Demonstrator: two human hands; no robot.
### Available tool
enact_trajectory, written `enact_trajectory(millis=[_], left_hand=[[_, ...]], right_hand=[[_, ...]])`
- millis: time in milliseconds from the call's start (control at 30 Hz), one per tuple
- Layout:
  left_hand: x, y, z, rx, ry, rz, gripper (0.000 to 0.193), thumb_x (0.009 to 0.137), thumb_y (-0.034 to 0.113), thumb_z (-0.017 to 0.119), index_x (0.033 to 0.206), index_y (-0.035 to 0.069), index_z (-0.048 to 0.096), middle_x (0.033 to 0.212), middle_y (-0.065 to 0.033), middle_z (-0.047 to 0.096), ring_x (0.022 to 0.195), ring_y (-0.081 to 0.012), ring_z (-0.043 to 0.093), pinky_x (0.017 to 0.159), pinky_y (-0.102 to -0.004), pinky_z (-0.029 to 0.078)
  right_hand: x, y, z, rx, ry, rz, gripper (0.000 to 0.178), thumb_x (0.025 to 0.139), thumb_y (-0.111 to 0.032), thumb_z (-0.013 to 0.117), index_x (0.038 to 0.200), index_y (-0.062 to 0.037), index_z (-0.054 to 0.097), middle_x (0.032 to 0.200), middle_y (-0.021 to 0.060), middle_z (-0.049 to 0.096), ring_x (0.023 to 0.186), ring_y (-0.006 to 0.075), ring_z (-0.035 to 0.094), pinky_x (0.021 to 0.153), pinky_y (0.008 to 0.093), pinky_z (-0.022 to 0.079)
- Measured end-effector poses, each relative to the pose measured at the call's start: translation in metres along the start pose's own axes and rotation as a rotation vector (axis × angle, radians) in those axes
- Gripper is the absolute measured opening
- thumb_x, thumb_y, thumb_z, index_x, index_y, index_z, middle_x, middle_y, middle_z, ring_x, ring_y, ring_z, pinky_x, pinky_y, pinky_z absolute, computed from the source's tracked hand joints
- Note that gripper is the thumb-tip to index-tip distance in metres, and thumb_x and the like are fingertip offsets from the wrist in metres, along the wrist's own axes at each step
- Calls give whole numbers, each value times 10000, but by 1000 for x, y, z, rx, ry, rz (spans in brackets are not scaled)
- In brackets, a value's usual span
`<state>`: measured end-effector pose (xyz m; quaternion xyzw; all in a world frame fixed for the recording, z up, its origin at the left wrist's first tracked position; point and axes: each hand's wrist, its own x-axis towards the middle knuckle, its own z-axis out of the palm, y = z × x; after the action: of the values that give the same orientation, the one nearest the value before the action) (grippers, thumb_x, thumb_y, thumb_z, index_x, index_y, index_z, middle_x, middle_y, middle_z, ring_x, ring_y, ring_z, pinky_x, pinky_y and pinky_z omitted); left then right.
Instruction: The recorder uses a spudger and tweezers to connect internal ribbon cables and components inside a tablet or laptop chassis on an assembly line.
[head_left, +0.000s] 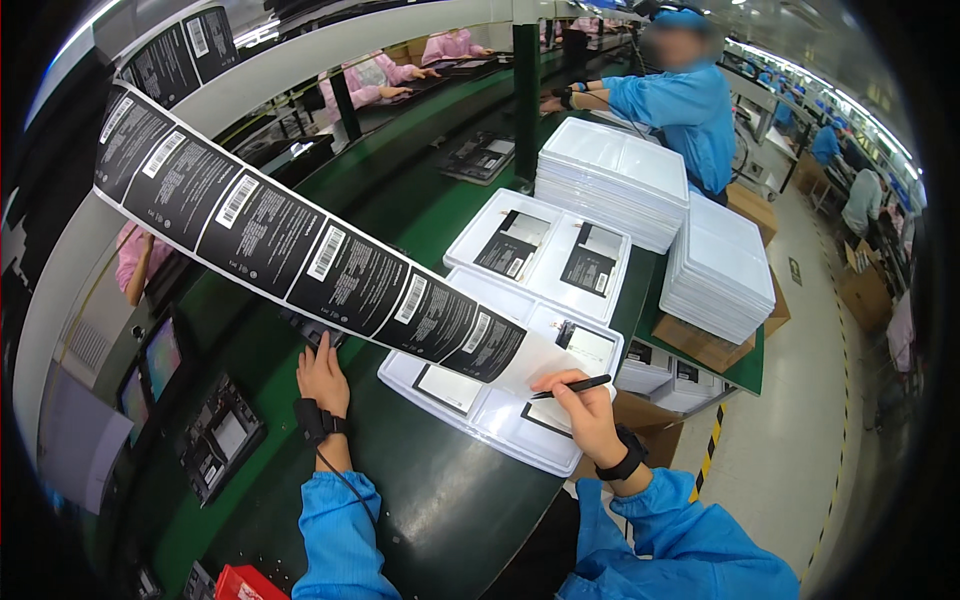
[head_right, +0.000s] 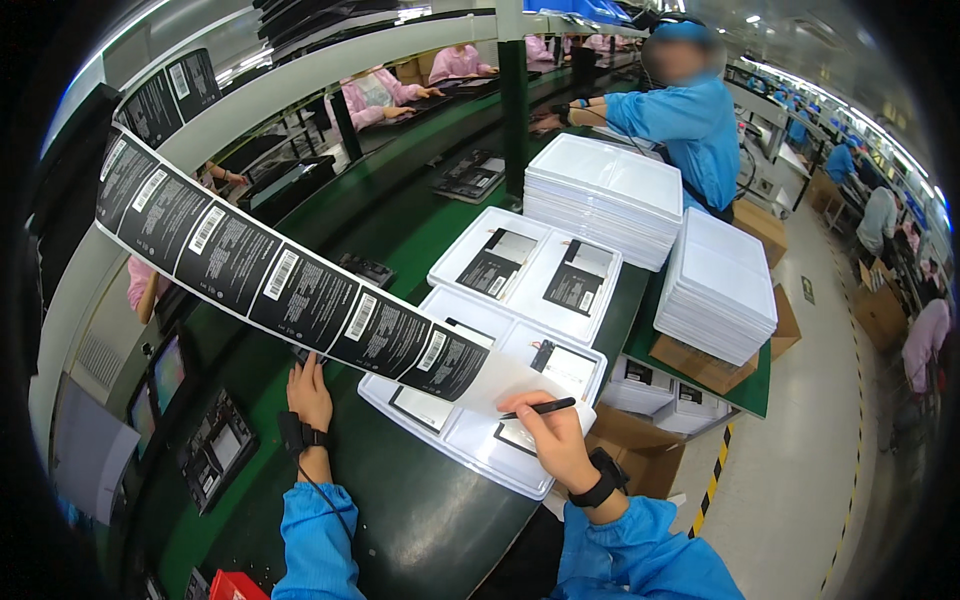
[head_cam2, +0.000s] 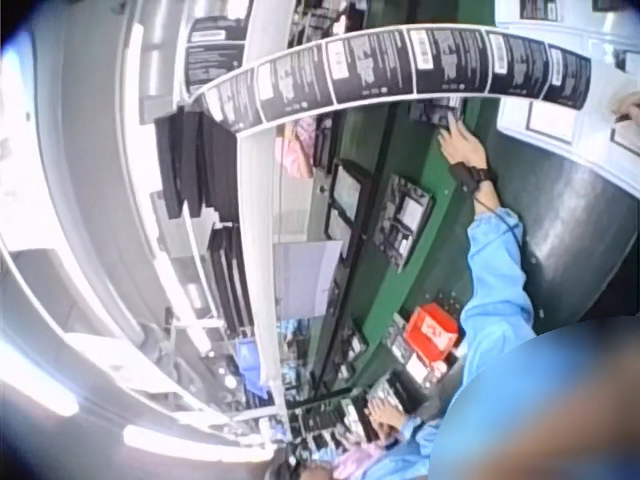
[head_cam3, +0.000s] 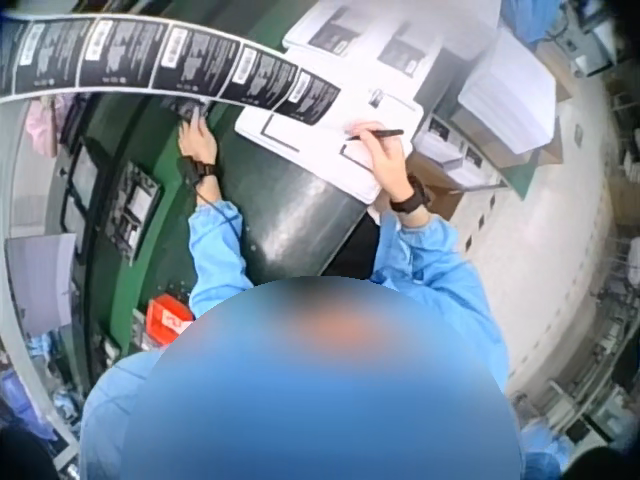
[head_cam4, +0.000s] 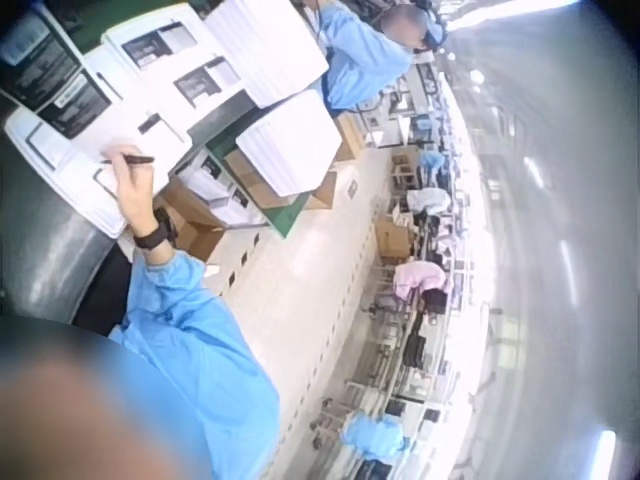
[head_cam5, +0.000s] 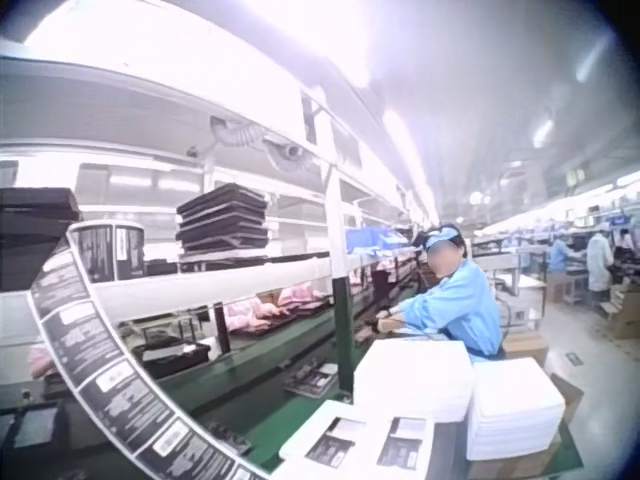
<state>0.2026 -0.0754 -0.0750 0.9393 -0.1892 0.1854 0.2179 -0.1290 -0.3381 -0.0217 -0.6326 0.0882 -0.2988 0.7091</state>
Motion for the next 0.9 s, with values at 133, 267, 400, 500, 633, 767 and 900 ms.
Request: enact_trajectory(millis=[133, 267, 400, 500, 633, 767, 900], left_hand=[[5, -34, 25, -84, 26, 71, 403, 1015, 273, 576, 1384, 119, 627, 1289, -303, 640, 1243, -534, 545, 1048, -564, 438], [3, -18, 9, -210, 41, 39, 322, 907, 137, 655, 1199, 7, 691, 1190, -258, 677, 1162, -478, 587, 983, -524, 481], [1, -21, 10, -208, 130, 61, 344, 884, 130, 663, 1197, -9, 685, 1222, -232, 663, 1161, -464, 584, 996, -528, 474], [1, -15, 15, -236, 170, 156, 353, 894, 120, 645, 1219, -17, 671, 1227, -236, 656, 1152, -470, 584, 1008, -535, 469], [4, -30, 18, -174, 180, 175, 290, 903, 93, 618, 1162, -31, 662, 1164, -252, 652, 1111, -477, 583, 976, -540, 473], [5, -47, 35, -136, 145, 135, 318, 906, 95, 620, 1205, -14, 613, 1158, -290, 626, 1104, -496, 572, 959, -565, 468], [2, -5, 37, -30, 134, -30, 372, 916, 127, 637, 1272, 30, 587, 1267, -315, 597, 1185, -498, 558, 1014, -551, 463]], right_hand=[[12, -33, -14, -46, 25, -1, 142, 1033, -78, 573, 1115, 1, 657, 1013, 44, 665, 924, 106, 587, 846, 284, 483], [37, -115, -25, -508, 11, -420, 641, 792, -49, 843, 1371, -10, 571, 585, -61, 426, 550, 22, 438, 549, 215, 301], [46, -145, -27, -687, -44, -515, 950, 737, -133, 928, 1514, 5, 399, 536, -74, 403, 492, 12, 405, 519, 186, 270], [48, -142, -31, -739, -40, -470, 1017, 725, -159, 947, 1541, 8, 364, 532, -75, 410, 489, 13, 410, 524, 175, 269], [46, -135, -26, -738, -40, -423, 1076, 701, -178, 968, 1557, 2, 342, 537, -65, 419, 491, 23, 412, 523, 181, 263], [51, -129, -17, -738, -151, -354, 1243, 647, -244, 1005, 1604, -14, 245, 552, -29, 460, 510, 59, 438, 529, 204, 321], [54, -124, -19, -760, -243, -322, 1319, 636, -302, 1011, 1614, -4, 178, 566, -6, 498, 515, 82, 489, 532, 215, 343]])
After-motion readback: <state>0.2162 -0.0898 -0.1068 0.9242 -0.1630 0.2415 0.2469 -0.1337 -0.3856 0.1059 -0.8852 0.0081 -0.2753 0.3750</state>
